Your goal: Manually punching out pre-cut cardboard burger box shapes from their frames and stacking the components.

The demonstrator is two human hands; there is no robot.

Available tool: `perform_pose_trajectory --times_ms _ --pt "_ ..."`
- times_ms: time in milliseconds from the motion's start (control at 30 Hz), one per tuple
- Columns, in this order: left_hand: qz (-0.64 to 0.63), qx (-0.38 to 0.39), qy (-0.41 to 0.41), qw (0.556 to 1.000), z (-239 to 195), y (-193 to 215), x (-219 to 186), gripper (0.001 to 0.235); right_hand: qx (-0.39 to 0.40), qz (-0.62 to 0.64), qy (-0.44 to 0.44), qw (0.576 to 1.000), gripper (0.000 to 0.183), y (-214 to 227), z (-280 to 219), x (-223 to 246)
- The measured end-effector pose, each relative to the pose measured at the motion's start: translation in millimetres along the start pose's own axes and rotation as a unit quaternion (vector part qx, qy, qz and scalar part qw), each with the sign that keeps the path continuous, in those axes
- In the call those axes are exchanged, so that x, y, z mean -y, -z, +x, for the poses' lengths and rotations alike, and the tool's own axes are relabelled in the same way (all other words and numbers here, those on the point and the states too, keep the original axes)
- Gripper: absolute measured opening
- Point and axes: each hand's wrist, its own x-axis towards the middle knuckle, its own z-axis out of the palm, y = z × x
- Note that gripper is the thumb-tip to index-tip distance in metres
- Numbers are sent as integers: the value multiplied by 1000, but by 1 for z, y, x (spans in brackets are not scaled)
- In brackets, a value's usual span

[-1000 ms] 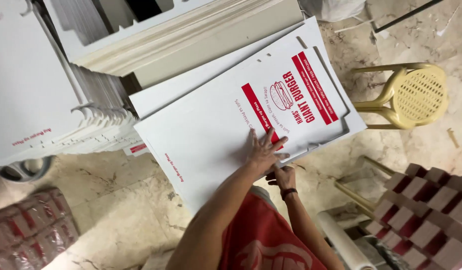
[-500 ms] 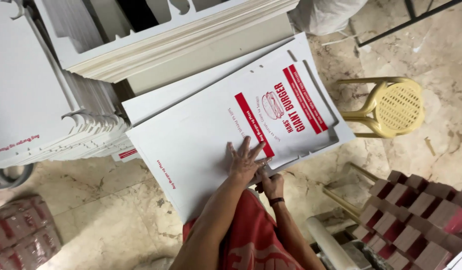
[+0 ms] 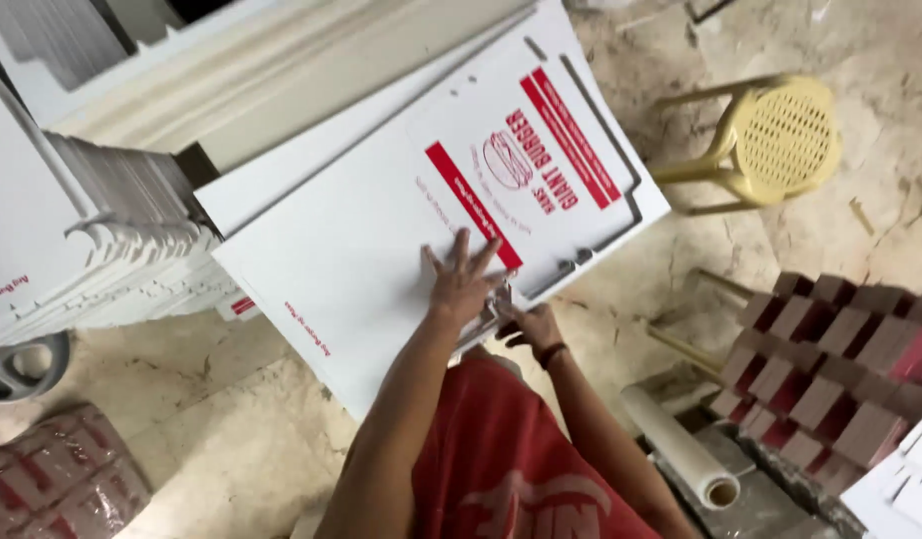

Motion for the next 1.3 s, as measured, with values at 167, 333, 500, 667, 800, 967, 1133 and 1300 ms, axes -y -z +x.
perform_pose_trajectory --times_ms 167,333,500,667,800,967,1133,1300 --pt "-68 -17 -12 997 18 -21 24 59 120 -68 -95 986 58 13 -17 53" --pt "-88 47 40 994 -82 -30 72 78 140 -56 -115 982 68 -6 -41 47" --pt "-66 118 77 988 -179 -55 107 98 170 -99 -156 968 79 -81 -80 21" --pt "-91 98 54 990 -209 -67 124 102 269 -252 -56 928 82 -169 -117 7" --pt "-72 93 39 992 -194 -103 137 108 215 -260 -100 936 78 -207 -117 -46" --pt "-89 62 38 993 -200 -100 136 105 125 -172 -12 977 34 -231 -116 -98" --pt "-59 50 29 997 -195 -119 135 108 104 -228 47 967 33 -227 -108 -129" --pt "-55 20 36 998 -187 -129 133 110 63 -280 129 949 28 -215 -71 -188"
